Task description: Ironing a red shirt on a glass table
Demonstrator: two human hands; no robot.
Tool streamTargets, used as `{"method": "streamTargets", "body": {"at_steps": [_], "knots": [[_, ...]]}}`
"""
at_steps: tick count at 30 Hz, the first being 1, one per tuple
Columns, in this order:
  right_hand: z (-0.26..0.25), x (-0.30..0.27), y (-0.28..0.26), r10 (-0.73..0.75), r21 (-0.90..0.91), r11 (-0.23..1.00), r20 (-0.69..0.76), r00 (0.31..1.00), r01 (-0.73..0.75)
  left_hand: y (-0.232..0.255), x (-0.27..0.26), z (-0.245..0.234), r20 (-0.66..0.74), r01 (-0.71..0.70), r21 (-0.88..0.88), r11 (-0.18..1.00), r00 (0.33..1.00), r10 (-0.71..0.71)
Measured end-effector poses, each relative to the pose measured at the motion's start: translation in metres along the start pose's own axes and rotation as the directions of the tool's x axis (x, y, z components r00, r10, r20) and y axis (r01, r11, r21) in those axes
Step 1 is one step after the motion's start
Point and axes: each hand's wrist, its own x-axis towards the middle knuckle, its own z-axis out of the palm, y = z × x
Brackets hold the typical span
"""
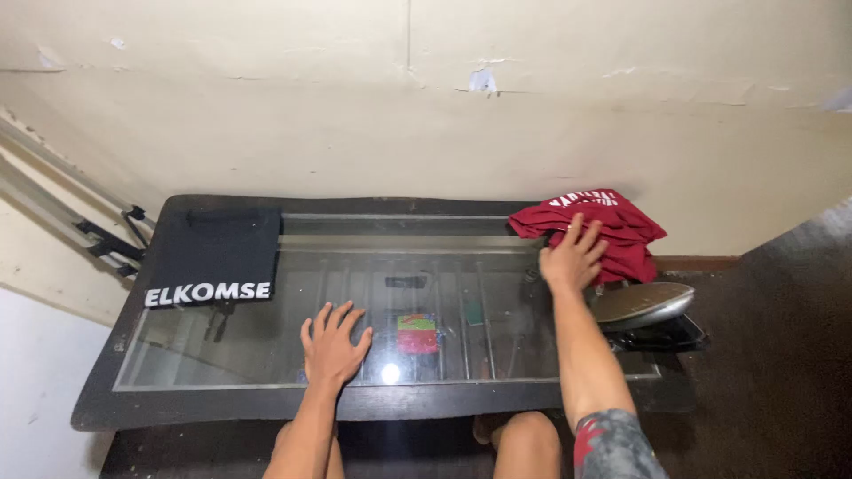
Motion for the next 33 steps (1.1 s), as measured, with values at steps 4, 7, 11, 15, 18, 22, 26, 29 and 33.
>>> {"method": "streamTargets", "body": {"at_steps": [4,7,11,15,18,22,26,29,33], "knots": [[0.017,0.031,0.014,0.269,-0.107,0.963,0.369,0.89,-0.247,0.0,0.003,0.003,-0.086,-0.025,-0.173,0.985,0.996,0.01],[0.045,0.031,0.037,0.174,-0.177,0.977,0.33,0.928,-0.12,0.001,0.003,0.009,-0.095,-0.016,-0.141,0.99,0.995,0.003],[0.091,0.028,0.053,0.004,-0.11,0.994,0.117,0.993,0.009,-0.002,0.006,0.011,-0.097,-0.017,-0.115,0.993,0.995,0.006],[0.096,-0.026,0.032,-0.282,0.002,0.959,0.015,0.959,0.282,-0.005,0.006,0.022,-0.164,-0.031,-0.117,0.993,0.986,0.012],[0.089,-0.096,0.0,-0.329,0.104,0.942,0.114,0.937,0.318,-0.01,0.009,0.03,-0.119,-0.014,-0.006,1.0,0.993,0.014],[0.056,-0.181,-0.035,-0.489,0.179,0.87,0.208,0.847,0.459,-0.005,-0.004,0.02,-0.167,-0.033,-0.036,0.999,0.986,0.027],[-0.001,-0.215,-0.065,-0.701,0.57,0.677,0.304,0.645,0.465,-0.01,-0.001,0.028,-0.221,-0.119,-0.101,0.988,0.971,0.095],[-0.021,-0.214,-0.068,-0.684,0.526,0.676,0.188,0.705,0.516,-0.031,0.015,0.067,-0.297,-0.115,-0.187,0.976,0.953,0.055],[-0.063,-0.199,-0.075,-0.494,0.222,0.867,0.51,0.704,0.447,-0.034,0.018,0.073,-0.332,-0.061,-0.645,0.762,0.92,-0.207]]}}
